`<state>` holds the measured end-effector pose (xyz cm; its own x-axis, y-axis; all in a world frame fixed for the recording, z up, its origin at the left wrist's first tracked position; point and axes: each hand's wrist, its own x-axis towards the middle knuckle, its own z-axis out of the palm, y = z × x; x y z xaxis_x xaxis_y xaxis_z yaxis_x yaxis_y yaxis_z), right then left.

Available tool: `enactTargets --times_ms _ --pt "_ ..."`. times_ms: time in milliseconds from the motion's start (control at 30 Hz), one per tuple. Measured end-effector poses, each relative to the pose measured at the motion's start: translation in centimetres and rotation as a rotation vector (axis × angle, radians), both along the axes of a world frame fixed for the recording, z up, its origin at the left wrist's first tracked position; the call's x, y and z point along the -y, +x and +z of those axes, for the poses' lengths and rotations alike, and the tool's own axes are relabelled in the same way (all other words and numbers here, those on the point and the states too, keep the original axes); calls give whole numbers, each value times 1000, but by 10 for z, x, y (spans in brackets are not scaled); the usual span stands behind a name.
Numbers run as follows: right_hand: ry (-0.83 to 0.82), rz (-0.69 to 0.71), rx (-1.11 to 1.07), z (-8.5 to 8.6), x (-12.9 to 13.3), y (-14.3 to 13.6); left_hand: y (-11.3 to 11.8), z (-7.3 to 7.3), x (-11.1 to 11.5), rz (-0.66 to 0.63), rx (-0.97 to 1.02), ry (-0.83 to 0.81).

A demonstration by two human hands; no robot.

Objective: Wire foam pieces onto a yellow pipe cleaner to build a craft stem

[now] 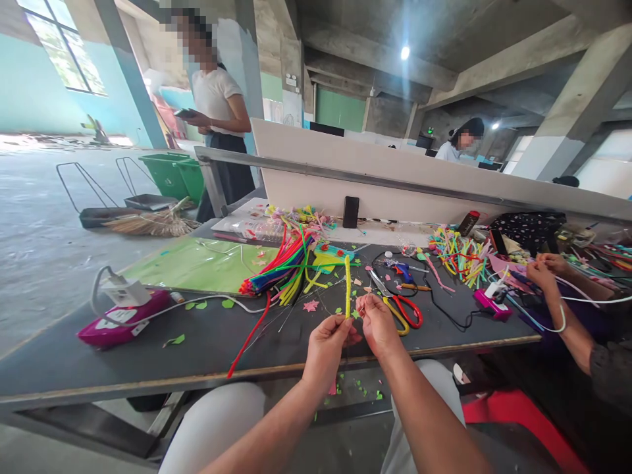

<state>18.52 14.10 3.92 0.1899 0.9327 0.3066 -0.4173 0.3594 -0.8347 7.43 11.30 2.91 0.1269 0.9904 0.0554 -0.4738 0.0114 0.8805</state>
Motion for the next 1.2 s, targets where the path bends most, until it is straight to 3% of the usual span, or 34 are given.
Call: enactTargets --times_ms 200,500,900,1067,1200 --pt "1 7 -75 2 -1 4 1 4 5 -30 -15 -28" --pt "70 -30 -92 20 -3 37 8 5 11 -108 -76 -83" --pt "3 -425 308 19 7 41 10 -1 12 -38 -139 -63" --pt "19 -455 377 22 9 39 10 -5 13 -62 -172 -51" --pt "130 -509 496 38 8 47 11 -6 15 -99 -178 -59"
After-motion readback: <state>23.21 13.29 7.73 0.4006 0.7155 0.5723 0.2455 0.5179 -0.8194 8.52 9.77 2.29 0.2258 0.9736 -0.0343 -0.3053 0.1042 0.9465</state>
